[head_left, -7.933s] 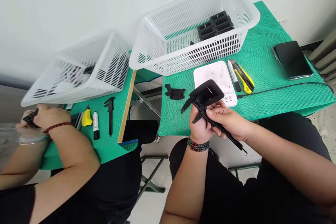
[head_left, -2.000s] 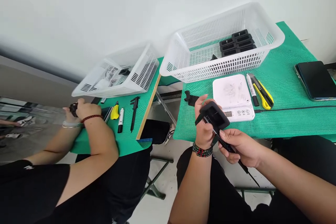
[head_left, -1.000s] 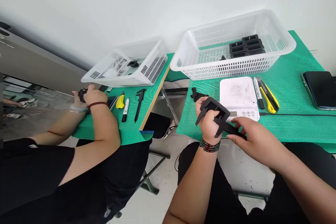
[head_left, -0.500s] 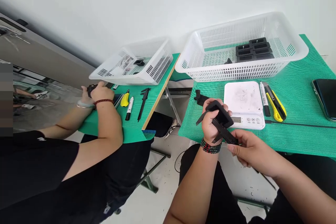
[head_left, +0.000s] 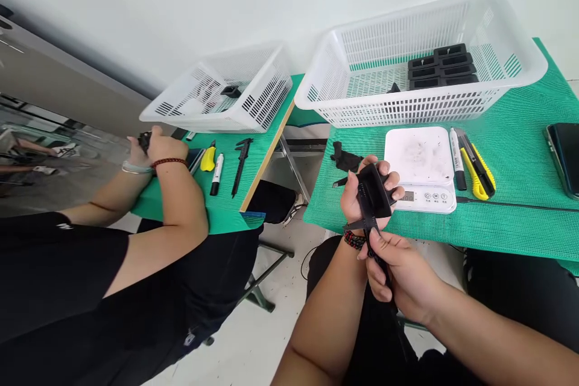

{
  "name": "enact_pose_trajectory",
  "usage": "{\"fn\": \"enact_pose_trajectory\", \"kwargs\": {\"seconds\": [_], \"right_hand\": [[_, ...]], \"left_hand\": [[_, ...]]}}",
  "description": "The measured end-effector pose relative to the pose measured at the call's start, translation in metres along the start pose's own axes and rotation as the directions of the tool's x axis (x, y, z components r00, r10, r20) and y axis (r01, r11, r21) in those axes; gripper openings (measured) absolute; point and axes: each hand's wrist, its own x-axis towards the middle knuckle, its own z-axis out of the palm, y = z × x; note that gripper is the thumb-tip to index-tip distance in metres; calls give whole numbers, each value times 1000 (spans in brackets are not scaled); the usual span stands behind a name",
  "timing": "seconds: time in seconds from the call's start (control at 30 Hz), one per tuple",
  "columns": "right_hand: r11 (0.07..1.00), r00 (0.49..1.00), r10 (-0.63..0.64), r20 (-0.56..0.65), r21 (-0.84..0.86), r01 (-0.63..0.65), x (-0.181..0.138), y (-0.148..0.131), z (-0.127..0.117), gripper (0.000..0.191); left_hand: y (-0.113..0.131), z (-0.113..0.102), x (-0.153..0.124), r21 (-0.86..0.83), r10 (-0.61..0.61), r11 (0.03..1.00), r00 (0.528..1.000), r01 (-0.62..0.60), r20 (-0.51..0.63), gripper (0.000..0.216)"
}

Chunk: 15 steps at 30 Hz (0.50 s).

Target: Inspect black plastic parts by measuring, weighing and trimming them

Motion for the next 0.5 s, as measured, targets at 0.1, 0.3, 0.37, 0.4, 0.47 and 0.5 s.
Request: {"fn": "enact_pose_trajectory", "kwargs": {"seconds": [0.1,0.3,0.37,0.4,0.47,0.5], "right_hand": [[1000,1000,9,-13,0,-9,1,2,3,57],[1000,1000,9,-20,-9,-9,4,4,4,58],[1000,1000,12,-22,-7,-12,5,5,5,58],[1000,1000,16,-22,-3,-16,5,6,5,58],[1000,999,22,-29,10,-22,5,7,6,58],[1000,999,23,-34,16,-23,4,8,7,58]], "left_hand": [[2,-2,0,44,16,999,1000,-15,-3,53],[8,-5,-1,177,19,984,999,-11,-39,57],[8,-6,-2,195,15,981,999,-7,-43,57],[8,-6,-2,198,13,980,999,-4,-43,56],[7,-7,-4,196,7,981,999,1,-41,56],[7,-7,-5,194,3,981,999,4,-40,55]]}}
